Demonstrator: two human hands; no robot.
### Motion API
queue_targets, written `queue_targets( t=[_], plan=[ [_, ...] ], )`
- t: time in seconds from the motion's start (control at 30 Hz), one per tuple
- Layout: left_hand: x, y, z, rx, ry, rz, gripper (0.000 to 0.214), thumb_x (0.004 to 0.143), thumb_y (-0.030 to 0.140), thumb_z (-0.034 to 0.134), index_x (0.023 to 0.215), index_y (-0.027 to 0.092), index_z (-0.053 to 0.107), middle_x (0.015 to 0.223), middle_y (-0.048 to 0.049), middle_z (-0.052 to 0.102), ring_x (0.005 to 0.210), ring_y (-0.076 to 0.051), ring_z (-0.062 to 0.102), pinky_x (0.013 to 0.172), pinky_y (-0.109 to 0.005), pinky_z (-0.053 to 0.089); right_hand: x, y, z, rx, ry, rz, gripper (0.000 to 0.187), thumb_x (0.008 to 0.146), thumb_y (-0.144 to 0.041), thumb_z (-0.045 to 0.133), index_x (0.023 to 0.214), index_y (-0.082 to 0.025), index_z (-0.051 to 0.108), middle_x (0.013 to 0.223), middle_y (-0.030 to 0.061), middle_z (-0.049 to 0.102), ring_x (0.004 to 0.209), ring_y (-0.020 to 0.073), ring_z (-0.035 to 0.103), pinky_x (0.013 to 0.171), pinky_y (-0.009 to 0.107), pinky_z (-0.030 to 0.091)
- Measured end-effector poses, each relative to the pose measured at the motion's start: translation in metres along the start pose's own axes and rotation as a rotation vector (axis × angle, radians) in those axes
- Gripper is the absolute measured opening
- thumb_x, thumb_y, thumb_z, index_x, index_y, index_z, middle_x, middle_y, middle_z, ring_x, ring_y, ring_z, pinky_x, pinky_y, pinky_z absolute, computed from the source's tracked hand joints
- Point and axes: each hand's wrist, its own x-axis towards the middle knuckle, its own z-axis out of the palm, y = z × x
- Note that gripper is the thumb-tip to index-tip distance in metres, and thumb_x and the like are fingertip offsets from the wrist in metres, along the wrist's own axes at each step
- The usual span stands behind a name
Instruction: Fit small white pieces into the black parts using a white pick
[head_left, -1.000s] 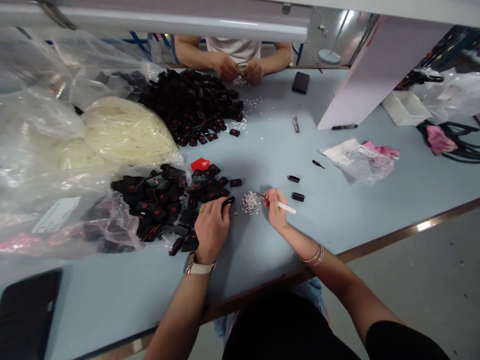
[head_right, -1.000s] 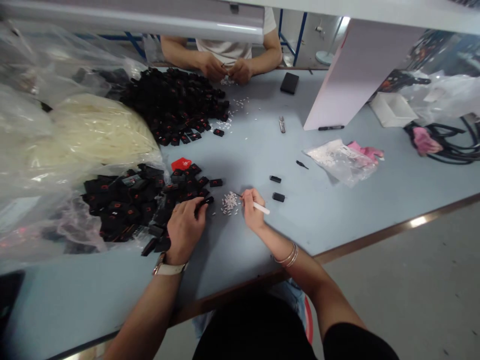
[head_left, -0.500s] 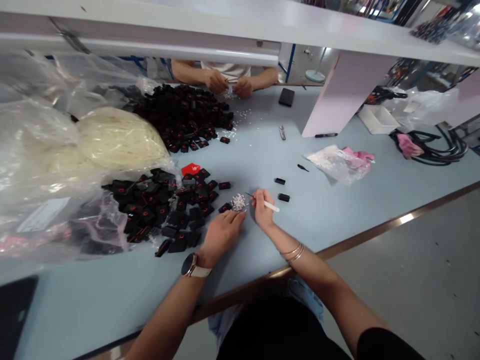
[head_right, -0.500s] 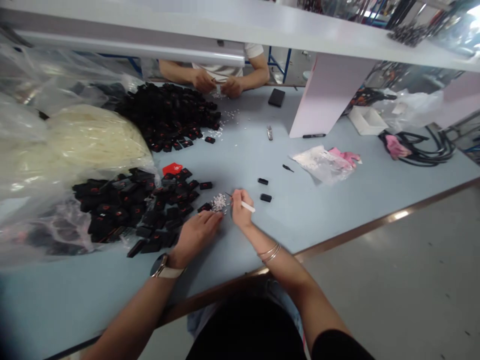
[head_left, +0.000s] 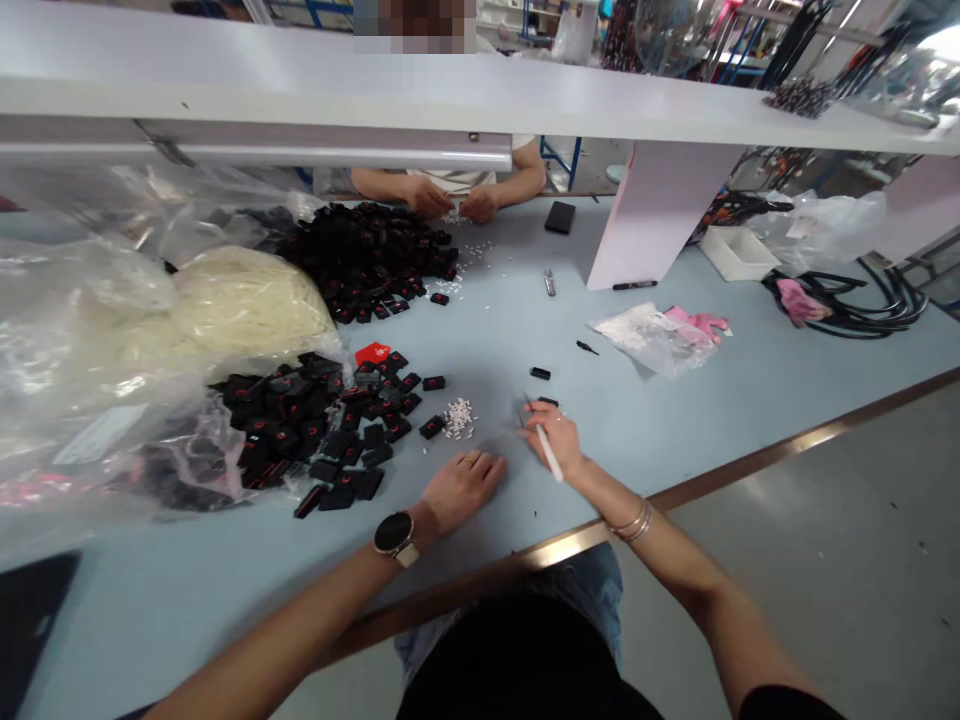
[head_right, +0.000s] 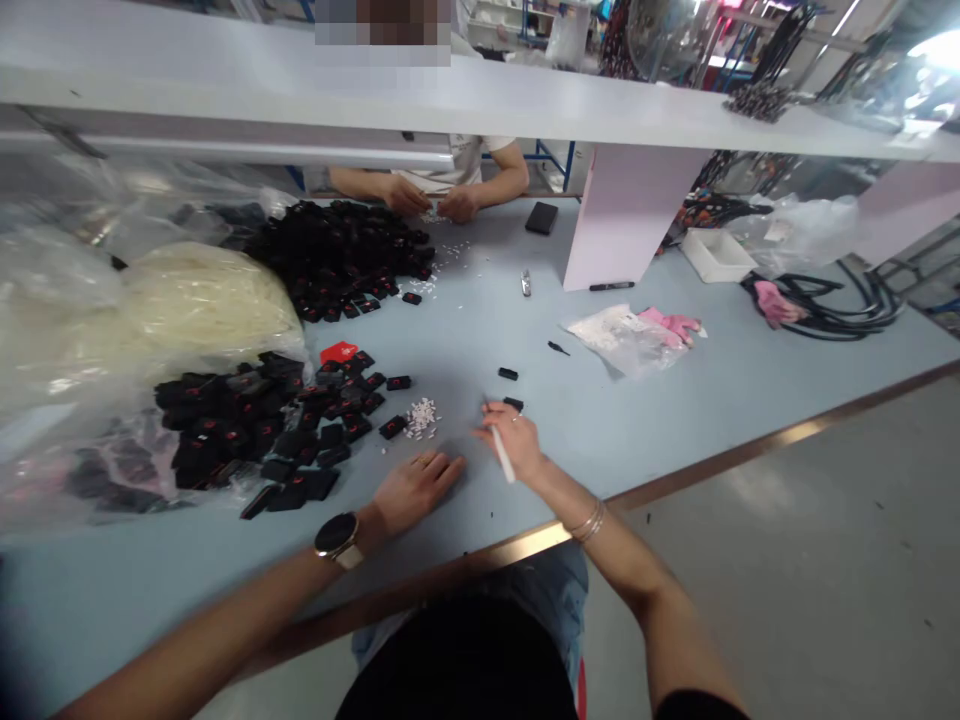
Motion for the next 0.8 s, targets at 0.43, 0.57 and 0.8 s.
queue_targets(
  t=[0.43,0.57,0.8],
  plan=[
    [0.003,-0.002,-0.004,-0.019,0.105,0.204,0.029,0.09,0.007,0.046,0.111,0.019,0.061,0.101,-0.0105,0.07,0.093,-0.019,0.065,0.088,-0.036,0.05,0.025,0.05,-0.057,-0.369,-0.277,-0.199,0.011,0.086,-0.031,0.061,0.08,-0.023,0.055,0.103,0.0102,0.071,0.1,0.0229,0.063,0.079,0.034,0.05],
    [0.006,-0.003,-0.005,-0.13,0.125,0.145,0.027,0.089,0.008,0.05,0.107,0.023,0.062,0.1,-0.0086,0.07,0.09,-0.016,0.065,0.088,-0.033,0.05,0.027,0.049,-0.055,-0.456,-0.359,-0.232,0.011,0.089,-0.024,0.057,0.078,-0.023,0.055,0.099,0.0101,0.071,0.093,0.0232,0.061,0.078,0.034,0.049],
    [0.01,-0.001,-0.005,-0.186,0.045,0.037,0.028,0.09,0.01,0.046,0.107,0.024,0.062,0.097,-0.0084,0.068,0.084,-0.016,0.064,0.083,-0.031,0.05,0.029,0.054,-0.054,-0.471,-0.365,-0.264,0.013,0.091,-0.021,0.054,0.079,-0.023,0.056,0.093,0.0085,0.071,0.089,0.0227,0.062,0.073,0.032,0.048]
  ],
)
